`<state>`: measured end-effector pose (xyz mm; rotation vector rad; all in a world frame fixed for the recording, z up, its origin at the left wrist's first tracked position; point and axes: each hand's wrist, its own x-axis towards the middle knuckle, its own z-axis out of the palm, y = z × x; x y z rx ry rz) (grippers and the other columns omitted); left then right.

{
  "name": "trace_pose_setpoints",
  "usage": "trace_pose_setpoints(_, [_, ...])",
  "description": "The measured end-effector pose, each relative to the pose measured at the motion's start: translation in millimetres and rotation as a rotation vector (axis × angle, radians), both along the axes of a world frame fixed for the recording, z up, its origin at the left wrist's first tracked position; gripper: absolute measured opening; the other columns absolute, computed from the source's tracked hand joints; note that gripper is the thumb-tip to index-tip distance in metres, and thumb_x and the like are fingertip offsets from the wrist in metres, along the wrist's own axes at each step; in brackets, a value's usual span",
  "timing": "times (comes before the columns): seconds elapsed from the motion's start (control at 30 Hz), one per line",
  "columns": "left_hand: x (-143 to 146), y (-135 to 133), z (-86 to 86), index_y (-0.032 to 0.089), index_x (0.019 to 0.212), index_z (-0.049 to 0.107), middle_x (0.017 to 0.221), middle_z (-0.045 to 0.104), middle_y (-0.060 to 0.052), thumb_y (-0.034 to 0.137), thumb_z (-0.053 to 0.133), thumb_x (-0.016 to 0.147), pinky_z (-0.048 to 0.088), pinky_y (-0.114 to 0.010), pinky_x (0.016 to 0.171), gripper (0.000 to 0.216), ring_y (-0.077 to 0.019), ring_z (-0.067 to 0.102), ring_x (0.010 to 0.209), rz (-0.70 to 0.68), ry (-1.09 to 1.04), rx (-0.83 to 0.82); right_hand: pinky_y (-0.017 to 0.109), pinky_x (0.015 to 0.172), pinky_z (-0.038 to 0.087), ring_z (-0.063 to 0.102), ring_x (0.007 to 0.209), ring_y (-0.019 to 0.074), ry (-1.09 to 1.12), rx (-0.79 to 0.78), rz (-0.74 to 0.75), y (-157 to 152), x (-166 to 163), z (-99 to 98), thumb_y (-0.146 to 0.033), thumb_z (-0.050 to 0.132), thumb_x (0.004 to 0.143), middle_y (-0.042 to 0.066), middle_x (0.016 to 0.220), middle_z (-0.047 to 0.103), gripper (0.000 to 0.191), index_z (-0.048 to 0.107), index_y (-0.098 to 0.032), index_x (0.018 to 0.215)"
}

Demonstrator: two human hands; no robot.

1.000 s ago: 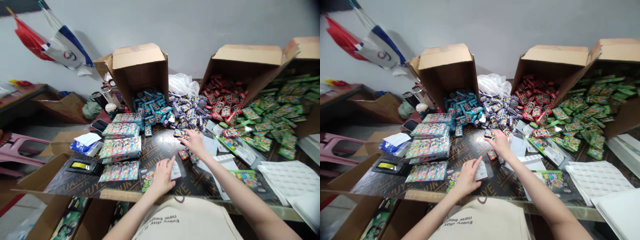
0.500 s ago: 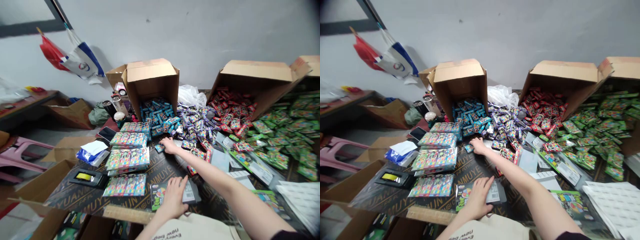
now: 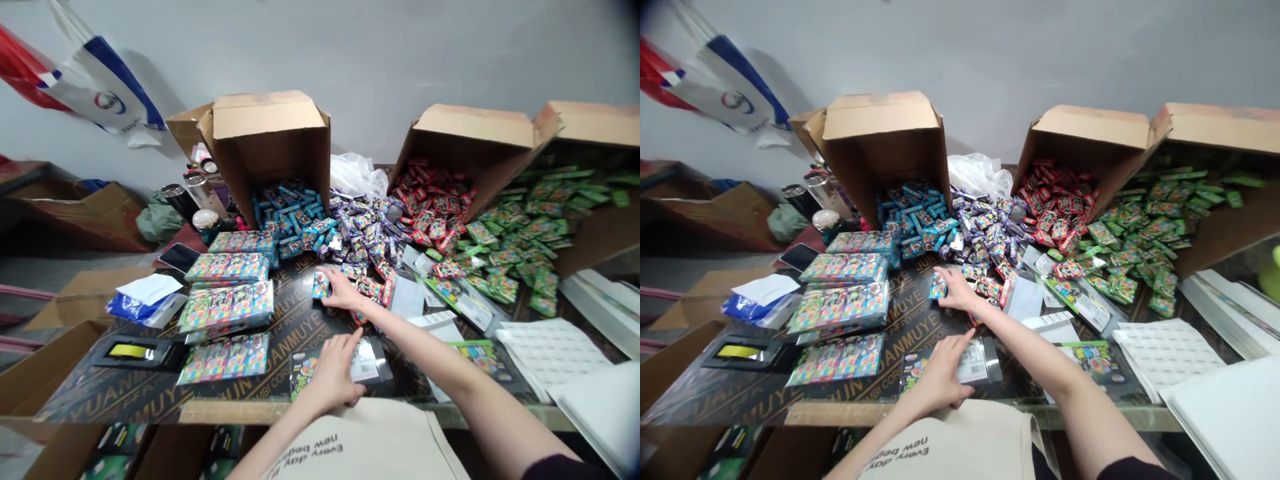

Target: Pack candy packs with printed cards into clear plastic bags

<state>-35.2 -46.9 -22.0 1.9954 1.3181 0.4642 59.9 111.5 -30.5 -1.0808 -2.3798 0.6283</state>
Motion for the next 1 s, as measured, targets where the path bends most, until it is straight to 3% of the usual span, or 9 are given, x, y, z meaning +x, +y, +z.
trace_pose_setpoints(0.13, [-11,8,3.7,0.023,0.137,0.017,0.121,0.046,-0.009,0.023,0.069,0.051,0.032,-0.041,0.095,0.101,-0.0268,0.043,0.109,0.193,-0.042,0.086,0.04,0.094,0.032,0.041,0.111,0.0274,0.172,0.102,-0.05,-30,50,33.7,-0.033,0.069,0.06,0.01,0.125,0.042,0.085,0.027,-0.021,0.133])
trace_pose_setpoints(0.23, [-17,14,7.2,0.022,0.138,0.009,0.119,0.047,-0.008,0.021,0.068,0.054,0.033,-0.041,0.095,0.103,-0.0254,0.045,0.108,0.281,-0.089,0.138,0.042,0.093,0.032,0.041,0.113,0.0288,0.137,0.117,-0.089,-66,91,49.2,-0.039,0.069,0.063,0.011,0.126,0.044,0.084,0.027,-0.021,0.133])
trace_pose_setpoints(0.47, [-3,12,15.8,0.023,0.138,0.005,0.122,0.044,-0.008,0.016,0.064,0.059,0.031,-0.041,0.099,0.098,-0.0242,0.041,0.113,0.096,-0.138,0.225,0.041,0.094,0.03,0.042,0.115,0.0266,0.062,-0.003,0.009,-126,123,49.1,-0.03,0.065,0.067,0.011,0.127,0.045,0.074,0.029,-0.02,0.131])
trace_pose_setpoints(0.6, [1,7,16.0,0.024,0.138,0.007,0.125,0.043,-0.008,0.016,0.065,0.058,0.032,-0.041,0.099,0.1,-0.0241,0.041,0.114,-0.003,-0.163,0.19,0.04,0.098,0.028,0.038,0.119,0.0261,0.095,-0.023,0.055,-135,127,45.4,-0.033,0.067,0.065,0.011,0.132,0.041,0.08,0.026,-0.02,0.133])
trace_pose_setpoints(0.7, [-1,5,16.2,0.024,0.138,0.007,0.123,0.043,-0.008,0.017,0.066,0.059,0.033,-0.041,0.098,0.099,-0.0238,0.043,0.113,0.058,-0.156,0.196,0.045,0.101,0.019,0.037,0.121,0.0278,0.162,0.039,-0.081,-144,124,39.1,-0.042,0.067,0.066,0.012,0.13,0.043,0.085,0.023,-0.02,0.134])
trace_pose_setpoints(0.77, [-4,5,16.5,0.024,0.138,0.006,0.123,0.044,-0.007,0.017,0.066,0.058,0.033,-0.04,0.098,0.1,-0.0235,0.043,0.113,0.114,-0.147,0.205,0.047,0.102,0.016,0.043,0.117,0.0255,0.196,0.004,-0.135,-150,120,34.7,-0.039,0.059,0.075,0.012,0.124,0.05,0.075,0.018,-0.021,0.136])
trace_pose_setpoints(0.87, [-7,4,16.0,0.024,0.138,0.006,0.123,0.044,-0.007,0.018,0.067,0.058,0.033,-0.04,0.097,0.101,-0.0235,0.043,0.113,0.121,-0.134,0.202,0.045,0.102,0.017,0.046,0.115,0.0205,0.163,-0.084,-0.052,-145,118,30.0,-0.026,0.045,0.084,0.009,0.121,0.054,0.059,0.018,-0.024,0.136])
trace_pose_setpoints(1.0, [-6,3,13.6,0.023,0.138,0.008,0.121,0.045,-0.008,0.02,0.069,0.056,0.033,-0.038,0.097,0.102,-0.023,0.044,0.111,0.087,-0.101,0.17,0.05,0.1,0.013,0.019,0.131,0.0289,-0.037,0.045,-0.124,-108,128,23.6,-0.013,0.053,0.068,0.008,0.141,0.029,0.074,0.025,-0.026,0.135])
